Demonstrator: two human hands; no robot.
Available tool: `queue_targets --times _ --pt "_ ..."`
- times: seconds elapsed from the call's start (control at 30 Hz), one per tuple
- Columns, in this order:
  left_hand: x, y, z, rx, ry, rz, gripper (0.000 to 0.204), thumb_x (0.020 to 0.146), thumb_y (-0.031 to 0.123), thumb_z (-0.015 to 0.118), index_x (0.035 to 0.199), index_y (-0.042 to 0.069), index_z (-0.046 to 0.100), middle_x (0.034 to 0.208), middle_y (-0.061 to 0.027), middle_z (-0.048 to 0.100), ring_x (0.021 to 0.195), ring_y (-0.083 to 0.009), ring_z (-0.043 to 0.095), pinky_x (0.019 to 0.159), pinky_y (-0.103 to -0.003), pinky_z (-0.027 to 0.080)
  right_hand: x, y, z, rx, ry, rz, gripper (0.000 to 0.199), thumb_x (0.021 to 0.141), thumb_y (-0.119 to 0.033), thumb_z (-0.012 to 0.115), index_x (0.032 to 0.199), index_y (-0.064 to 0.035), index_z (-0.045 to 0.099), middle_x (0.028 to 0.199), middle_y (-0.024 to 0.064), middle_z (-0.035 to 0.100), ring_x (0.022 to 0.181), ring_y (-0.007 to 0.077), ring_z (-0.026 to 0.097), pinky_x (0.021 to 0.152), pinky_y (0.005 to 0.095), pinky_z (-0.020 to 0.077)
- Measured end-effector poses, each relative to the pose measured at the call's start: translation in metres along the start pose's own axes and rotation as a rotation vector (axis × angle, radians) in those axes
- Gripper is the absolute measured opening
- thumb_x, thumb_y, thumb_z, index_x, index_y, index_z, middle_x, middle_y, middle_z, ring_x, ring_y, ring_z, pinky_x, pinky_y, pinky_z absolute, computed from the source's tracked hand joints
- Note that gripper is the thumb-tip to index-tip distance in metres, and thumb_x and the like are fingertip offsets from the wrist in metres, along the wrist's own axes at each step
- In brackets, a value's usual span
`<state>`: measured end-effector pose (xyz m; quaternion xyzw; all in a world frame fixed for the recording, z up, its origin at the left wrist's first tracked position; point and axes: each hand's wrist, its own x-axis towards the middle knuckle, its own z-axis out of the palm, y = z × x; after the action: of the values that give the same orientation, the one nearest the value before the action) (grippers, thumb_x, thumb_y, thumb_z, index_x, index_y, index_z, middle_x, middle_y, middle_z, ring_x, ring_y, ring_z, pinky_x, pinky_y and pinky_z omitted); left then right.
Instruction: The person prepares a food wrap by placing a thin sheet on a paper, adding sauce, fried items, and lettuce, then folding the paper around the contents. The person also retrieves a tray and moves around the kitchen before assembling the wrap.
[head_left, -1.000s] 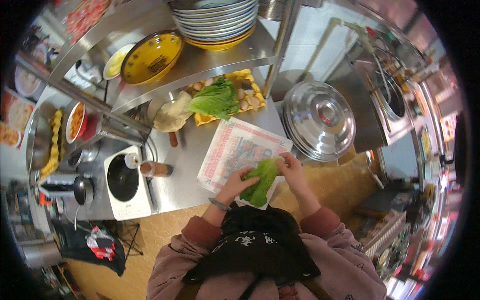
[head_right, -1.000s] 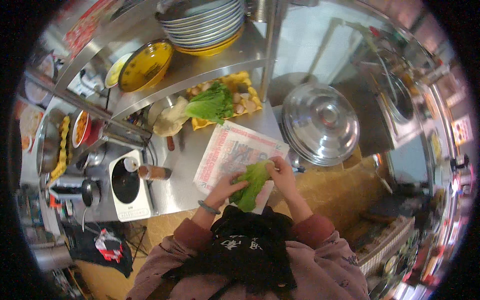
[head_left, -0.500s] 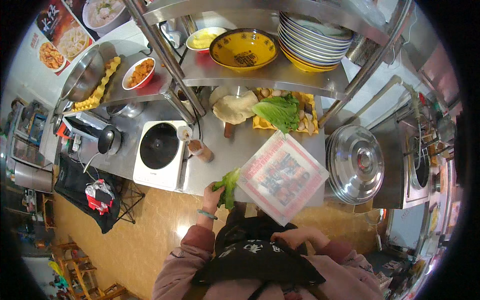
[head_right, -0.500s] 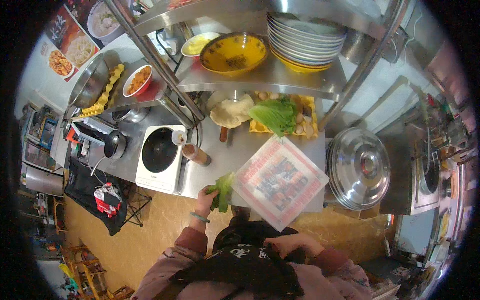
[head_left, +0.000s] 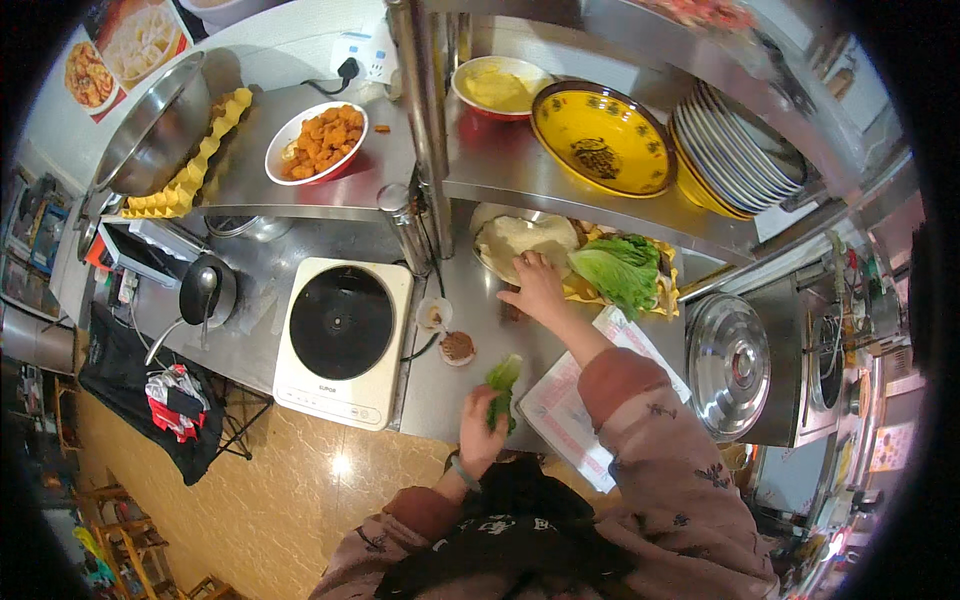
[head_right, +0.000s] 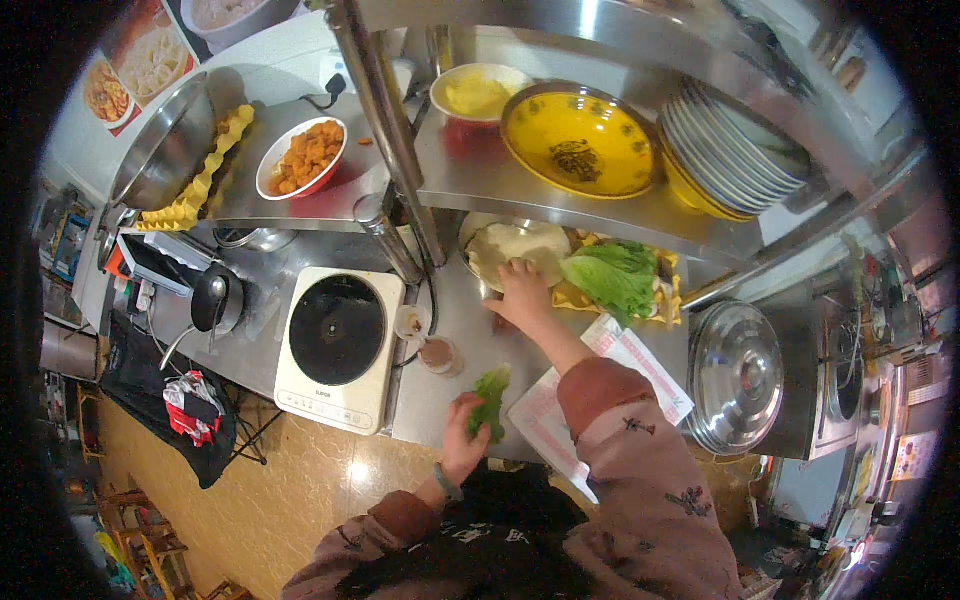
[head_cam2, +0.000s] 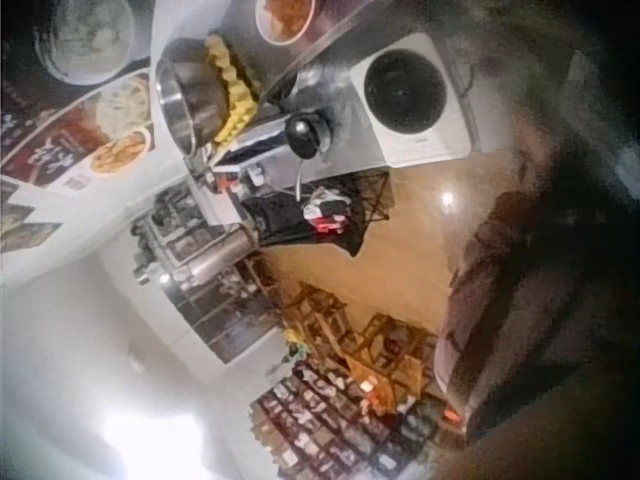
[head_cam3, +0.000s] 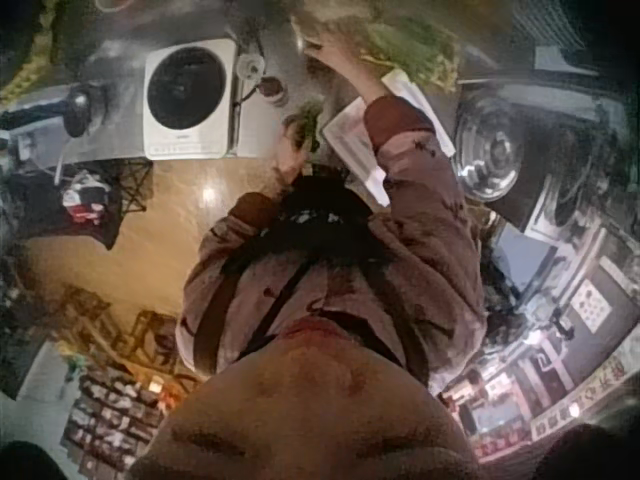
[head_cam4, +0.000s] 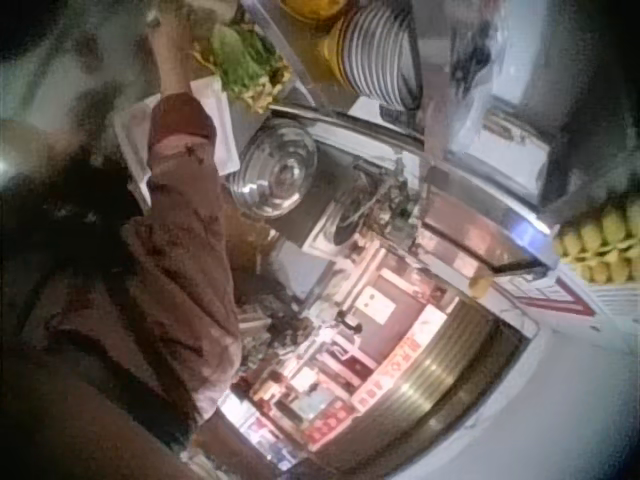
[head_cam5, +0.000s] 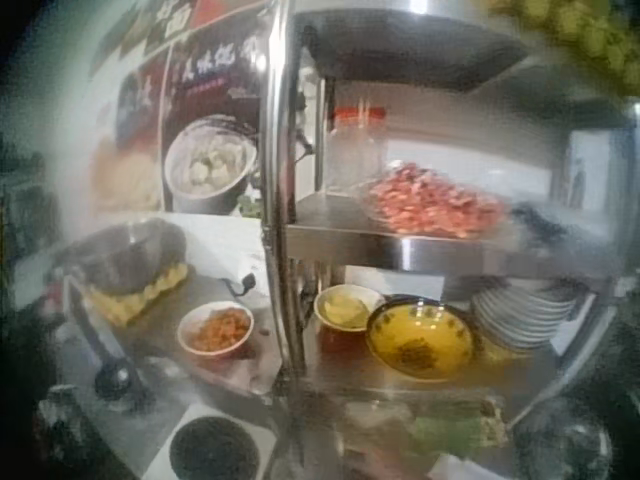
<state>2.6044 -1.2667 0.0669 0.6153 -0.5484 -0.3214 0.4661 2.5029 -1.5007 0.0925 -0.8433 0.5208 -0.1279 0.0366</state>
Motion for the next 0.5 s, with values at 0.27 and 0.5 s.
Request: queue_targets --times 0.27,0.5 --pt "0.029 0.017 -0.005 -0.161 -0.165 -0.034 0.031 0.072 -0.001 0.056 0.103 0.003 0.055 0.111 -0.0164 0.055 0.105 -0.0329 0.051 0.090 -0.037 0.040 0.044 0.037 0.012 0.402 -0.096 0.222 0.026 0.084 -0.028 0.050 0.088 -0.0078 0.066 0.082 0.0216 0.061 0.082 0.0372 0.059 0.073 0.0443 0.0450" --pt "0.056 0.039 0.017 -0.338 -0.184 0.053 0.029 0.075 -0.004 0.054 0.103 0.002 0.055 0.114 -0.0152 0.055 0.105 -0.0291 0.052 0.090 -0.034 0.040 0.070 0.058 -0.032 1.599 0.174 0.608 0.037 0.087 -0.033 0.052 0.108 -0.0019 0.054 0.108 0.0105 0.057 0.092 0.0266 0.058 0.080 0.0399 0.0467"
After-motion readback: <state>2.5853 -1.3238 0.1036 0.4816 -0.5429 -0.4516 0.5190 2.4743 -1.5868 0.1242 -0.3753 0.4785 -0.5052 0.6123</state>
